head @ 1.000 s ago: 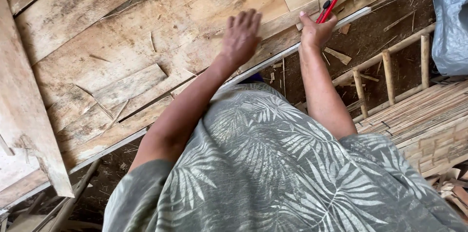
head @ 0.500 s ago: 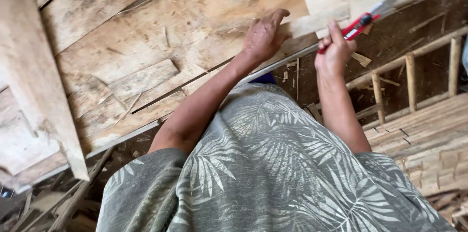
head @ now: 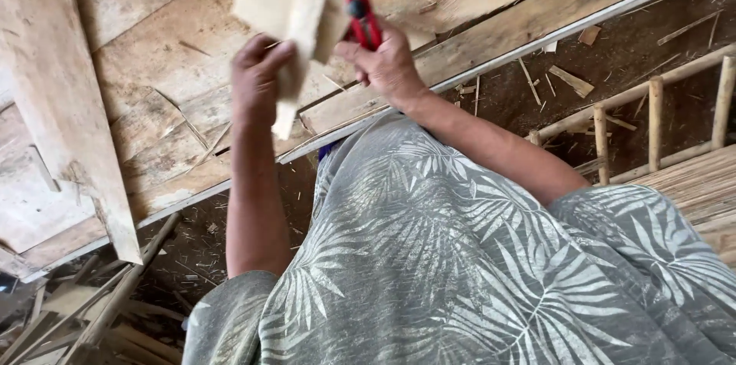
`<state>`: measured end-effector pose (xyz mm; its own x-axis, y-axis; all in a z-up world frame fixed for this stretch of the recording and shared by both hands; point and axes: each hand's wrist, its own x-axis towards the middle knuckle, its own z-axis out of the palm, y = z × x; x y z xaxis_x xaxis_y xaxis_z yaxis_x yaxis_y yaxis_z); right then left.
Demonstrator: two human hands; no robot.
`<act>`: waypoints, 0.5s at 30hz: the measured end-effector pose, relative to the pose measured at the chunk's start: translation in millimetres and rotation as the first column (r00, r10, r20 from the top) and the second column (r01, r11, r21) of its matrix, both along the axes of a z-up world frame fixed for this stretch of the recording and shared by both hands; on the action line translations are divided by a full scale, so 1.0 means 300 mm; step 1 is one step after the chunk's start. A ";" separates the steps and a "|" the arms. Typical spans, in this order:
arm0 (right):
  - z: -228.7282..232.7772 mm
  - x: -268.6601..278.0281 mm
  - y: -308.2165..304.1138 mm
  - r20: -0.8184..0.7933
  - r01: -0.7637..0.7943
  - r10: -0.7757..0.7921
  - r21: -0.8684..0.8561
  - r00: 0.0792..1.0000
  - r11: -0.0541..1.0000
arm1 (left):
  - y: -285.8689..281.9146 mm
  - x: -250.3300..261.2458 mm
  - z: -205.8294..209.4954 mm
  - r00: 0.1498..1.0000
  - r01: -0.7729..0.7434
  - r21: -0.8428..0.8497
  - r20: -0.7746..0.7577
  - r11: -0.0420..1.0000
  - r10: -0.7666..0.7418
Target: Trimming and fitting thin wood strips using a utility knife in a workshop environment.
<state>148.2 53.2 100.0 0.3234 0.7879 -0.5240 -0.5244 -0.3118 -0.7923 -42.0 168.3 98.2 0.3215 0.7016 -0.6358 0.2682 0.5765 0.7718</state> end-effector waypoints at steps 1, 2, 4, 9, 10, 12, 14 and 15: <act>-0.013 -0.035 0.004 0.013 -0.118 0.117 0.079 0.993 0.990 | 0.010 -0.074 0.022 0.998 -0.054 -0.034 0.016 0.998 0.055; -0.002 -0.051 -0.012 0.016 -0.125 0.124 0.076 0.992 0.989 | 0.010 -0.185 -0.029 0.998 -0.061 -0.037 0.020 0.997 0.062; 0.020 -0.086 -0.028 0.191 -0.054 0.063 -0.052 0.980 0.997 | 0.021 -0.411 -0.130 0.964 -0.265 -0.013 -0.036 0.964 0.264; -0.300 0.081 -0.243 0.754 -0.141 0.213 -0.160 0.621 0.977 | 0.043 -0.727 -0.234 0.916 -0.300 0.057 -0.263 0.952 0.304; -0.311 0.118 -0.265 0.794 -0.058 0.239 -0.250 0.560 0.967 | 0.047 -0.773 -0.277 0.892 -0.243 0.111 -0.365 0.964 0.267; -0.327 0.138 -0.272 0.804 -0.019 0.192 -0.220 0.563 0.975 | 0.026 -0.743 -0.232 0.761 -0.111 0.227 -0.606 0.968 0.229; -0.322 0.177 -0.216 0.821 0.025 0.130 -0.173 0.555 0.985 | 0.033 -0.682 -0.250 0.572 0.049 0.307 -0.789 0.950 0.225; -0.305 0.184 -0.192 0.828 0.027 0.149 -0.194 0.540 0.981 | 0.018 -0.655 -0.281 0.545 0.154 0.504 -0.761 0.850 0.352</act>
